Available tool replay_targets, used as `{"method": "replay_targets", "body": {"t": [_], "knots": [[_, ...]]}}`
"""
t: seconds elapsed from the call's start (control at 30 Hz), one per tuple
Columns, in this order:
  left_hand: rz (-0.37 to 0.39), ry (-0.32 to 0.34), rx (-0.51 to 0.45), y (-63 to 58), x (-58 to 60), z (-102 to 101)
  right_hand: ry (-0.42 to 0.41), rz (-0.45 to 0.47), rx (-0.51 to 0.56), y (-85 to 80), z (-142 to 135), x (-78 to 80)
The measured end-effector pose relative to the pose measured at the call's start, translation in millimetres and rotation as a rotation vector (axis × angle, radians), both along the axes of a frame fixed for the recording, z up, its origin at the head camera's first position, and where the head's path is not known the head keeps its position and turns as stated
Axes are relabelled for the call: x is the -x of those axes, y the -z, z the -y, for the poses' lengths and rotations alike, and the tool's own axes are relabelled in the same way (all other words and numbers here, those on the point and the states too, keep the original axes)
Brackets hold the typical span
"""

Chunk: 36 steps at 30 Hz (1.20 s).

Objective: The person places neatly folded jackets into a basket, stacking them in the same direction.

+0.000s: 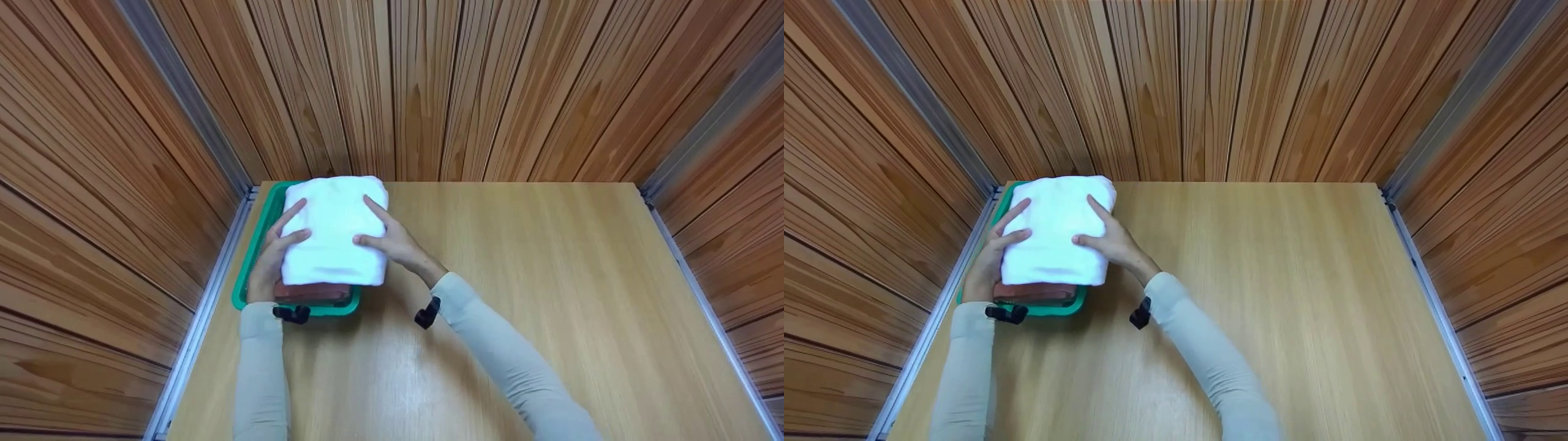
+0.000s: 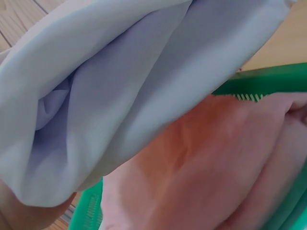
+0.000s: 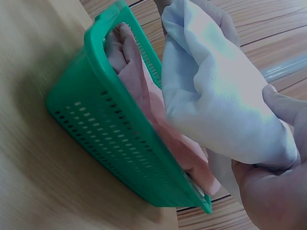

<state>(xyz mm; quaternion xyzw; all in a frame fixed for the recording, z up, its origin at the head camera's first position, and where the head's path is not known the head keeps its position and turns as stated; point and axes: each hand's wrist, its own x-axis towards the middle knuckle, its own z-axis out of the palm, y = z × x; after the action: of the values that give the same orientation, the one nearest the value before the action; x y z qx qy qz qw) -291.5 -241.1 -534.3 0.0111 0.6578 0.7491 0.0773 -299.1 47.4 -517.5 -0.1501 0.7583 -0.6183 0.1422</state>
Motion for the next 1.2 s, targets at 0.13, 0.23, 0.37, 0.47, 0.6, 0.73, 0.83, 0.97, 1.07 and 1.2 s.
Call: {"method": "replay_targets", "body": {"t": [0.13, 0.23, 0.37, 0.47, 0.6, 0.73, 0.83, 0.97, 1.07, 1.2], "knots": [[-0.028, -0.009, 0.022, -0.3, -1.7, 9, -0.012, 0.009, -0.006, 0.7, 8, -0.3], [-0.029, -0.014, 0.027, -0.3, -3.3, 16, -0.026, 0.026, -0.012, 0.5, 14, -1.2], [-0.003, -0.015, 0.007, -1.0, -4.9, 23, -0.044, 0.037, -0.01, 2.0, 21, -0.8], [-0.001, -0.008, 0.007, -1.4, -6.0, 28, -0.05, 0.041, -0.007, 4.9, 25, -1.2], [-0.013, 0.0, 0.03, -0.6, -6.7, 34, -0.059, 0.044, -0.014, 9.6, 31, -2.7], [-0.013, -0.003, 0.077, -0.9, -6.8, 39, -0.072, 0.05, -0.02, 13.2, 35, -3.3], [0.0, -0.018, 0.106, -1.8, -8.1, 43, -0.078, 0.056, -0.024, 15.0, 38, -3.7], [0.023, -0.034, 0.13, -3.0, -9.1, 47, -0.084, 0.067, -0.02, 16.7, 42, -5.0], [0.042, -0.038, 0.141, -2.9, -8.7, 50, -0.089, 0.072, -0.017, 18.3, 45, -5.8], [0.065, -0.054, 0.169, -1.4, -7.8, 52, -0.089, 0.07, -0.027, 21.3, 49, -5.7]]}}
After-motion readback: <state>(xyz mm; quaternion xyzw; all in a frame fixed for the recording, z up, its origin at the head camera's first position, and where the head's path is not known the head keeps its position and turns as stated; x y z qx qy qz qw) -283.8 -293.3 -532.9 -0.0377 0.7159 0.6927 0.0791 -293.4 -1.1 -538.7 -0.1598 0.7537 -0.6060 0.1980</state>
